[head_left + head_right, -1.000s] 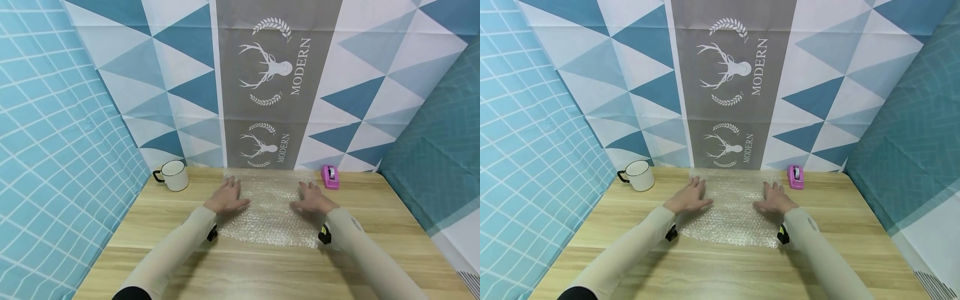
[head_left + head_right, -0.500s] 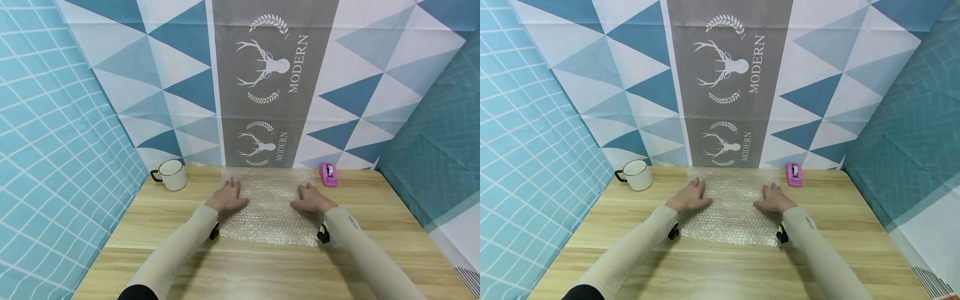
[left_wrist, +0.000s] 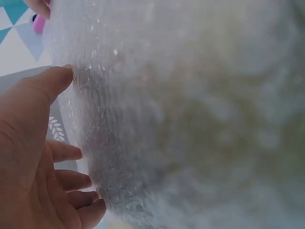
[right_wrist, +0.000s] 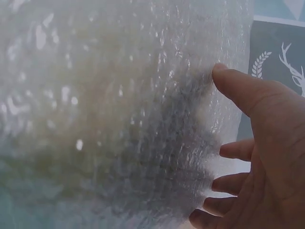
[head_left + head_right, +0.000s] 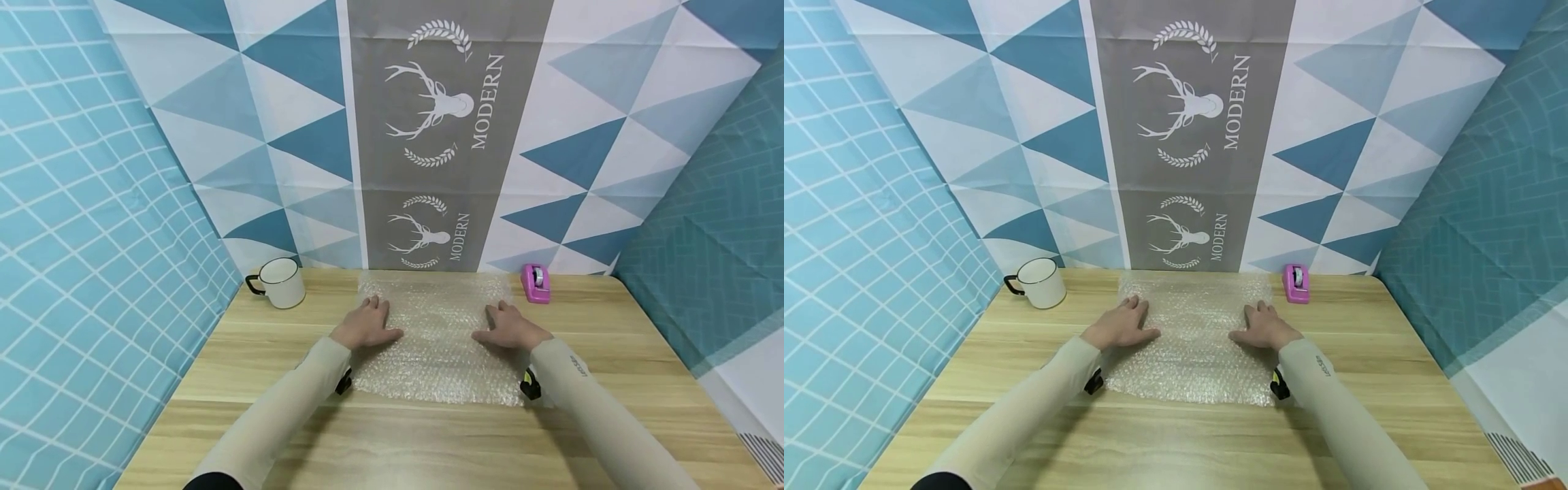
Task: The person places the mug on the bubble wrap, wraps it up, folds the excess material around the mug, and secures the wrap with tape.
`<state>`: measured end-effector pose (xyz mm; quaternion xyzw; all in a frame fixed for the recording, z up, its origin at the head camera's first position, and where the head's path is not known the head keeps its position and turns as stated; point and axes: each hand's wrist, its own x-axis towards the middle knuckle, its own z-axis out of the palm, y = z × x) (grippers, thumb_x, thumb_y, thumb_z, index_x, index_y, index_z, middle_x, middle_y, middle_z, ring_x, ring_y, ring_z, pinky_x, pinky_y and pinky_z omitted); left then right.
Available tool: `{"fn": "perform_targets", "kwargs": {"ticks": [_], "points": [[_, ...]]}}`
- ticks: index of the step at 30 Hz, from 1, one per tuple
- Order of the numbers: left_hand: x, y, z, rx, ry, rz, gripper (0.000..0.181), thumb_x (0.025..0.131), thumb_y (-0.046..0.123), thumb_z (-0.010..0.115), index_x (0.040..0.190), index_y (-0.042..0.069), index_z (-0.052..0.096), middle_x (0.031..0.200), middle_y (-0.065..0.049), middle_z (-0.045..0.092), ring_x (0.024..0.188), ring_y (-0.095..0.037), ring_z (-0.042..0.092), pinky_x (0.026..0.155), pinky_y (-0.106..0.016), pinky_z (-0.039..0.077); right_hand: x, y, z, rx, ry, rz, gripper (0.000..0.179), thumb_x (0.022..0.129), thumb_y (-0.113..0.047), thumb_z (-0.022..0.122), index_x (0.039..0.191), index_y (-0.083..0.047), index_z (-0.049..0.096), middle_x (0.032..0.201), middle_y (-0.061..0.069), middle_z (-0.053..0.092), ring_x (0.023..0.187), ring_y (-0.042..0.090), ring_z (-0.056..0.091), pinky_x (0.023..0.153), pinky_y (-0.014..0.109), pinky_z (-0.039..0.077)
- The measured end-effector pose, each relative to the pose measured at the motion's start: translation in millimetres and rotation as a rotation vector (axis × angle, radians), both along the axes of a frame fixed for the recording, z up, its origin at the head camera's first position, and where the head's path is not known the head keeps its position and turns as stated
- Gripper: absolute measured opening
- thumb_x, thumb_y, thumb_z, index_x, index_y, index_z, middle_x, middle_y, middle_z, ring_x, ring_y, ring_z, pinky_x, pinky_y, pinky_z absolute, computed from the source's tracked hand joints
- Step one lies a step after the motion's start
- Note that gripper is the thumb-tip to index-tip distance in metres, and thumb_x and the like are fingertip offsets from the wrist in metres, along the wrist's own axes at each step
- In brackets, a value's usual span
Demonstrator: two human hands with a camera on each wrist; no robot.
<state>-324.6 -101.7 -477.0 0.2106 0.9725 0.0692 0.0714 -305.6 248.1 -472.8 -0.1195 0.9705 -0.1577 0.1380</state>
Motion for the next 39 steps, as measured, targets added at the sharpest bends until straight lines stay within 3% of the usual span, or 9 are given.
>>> {"fn": "perform_targets", "kwargs": {"ticks": [10, 17, 21, 29, 39], "points": [[3.5, -7.3, -0.2, 0.032, -0.024, -0.018, 0.088, 0.093, 0.065, 0.061, 0.153, 0.003, 0.043, 0.162, -0.029, 0.032, 0.148, -0.051, 0.034, 0.114, -0.059, 0.042, 12.8, -0.9, 11.8, 0.068, -0.083, 0.01, 0.094, 0.093, -0.055, 0.067, 0.158, 0.004, 0.03, 0.161, 0.041, 0.019, 0.146, 0.06, 0.026, 0.113, 0.076, 0.028], [7.2, -17.3, 2.2, 0.135, -0.069, -0.06, 0.088, 0.089, 0.057, 0.074, 0.149, -0.001, 0.047, 0.157, -0.034, 0.037, 0.146, -0.049, 0.038, 0.114, -0.057, 0.042, 20.4, -2.4, 10.4, 0.032, -0.072, 0.029, 0.095, 0.092, -0.054, 0.069, 0.158, 0.004, 0.031, 0.16, 0.041, 0.021, 0.146, 0.06, 0.027, 0.114, 0.074, 0.029], [10.1, -24.6, 2.6, 0.147, -0.097, -0.068, 0.093, 0.087, 0.056, 0.076, 0.153, -0.001, 0.043, 0.16, -0.033, 0.032, 0.15, -0.045, 0.033, 0.12, -0.054, 0.036, 23.6, -3.6, 9.7, 0.029, -0.063, 0.038, 0.097, 0.091, -0.058, 0.07, 0.157, 0.002, 0.033, 0.159, 0.04, 0.024, 0.145, 0.06, 0.029, 0.112, 0.075, 0.031], [21.4, -30.6, 8.4, 0.174, -0.15, -0.041, 0.095, 0.086, 0.051, 0.08, 0.154, -0.003, 0.04, 0.162, -0.034, 0.026, 0.152, -0.047, 0.027, 0.123, -0.056, 0.03, 29.7, -8.2, 9.2, 0.045, -0.052, 0.042, 0.098, 0.089, -0.062, 0.07, 0.157, 0.0, 0.035, 0.16, 0.037, 0.027, 0.144, 0.059, 0.031, 0.108, 0.076, 0.035], [36.8, -36.6, 3.1, 0.207, -0.155, -0.029, 0.096, 0.086, 0.049, 0.081, 0.155, -0.003, 0.039, 0.163, -0.034, 0.024, 0.153, -0.048, 0.026, 0.123, -0.056, 0.03, 41.1, -12.8, 7.9, 0.068, -0.034, 0.061, 0.096, 0.09, -0.06, 0.07, 0.155, 0.003, 0.037, 0.158, 0.038, 0.029, 0.141, 0.061, 0.034, 0.108, 0.075, 0.037]]}}
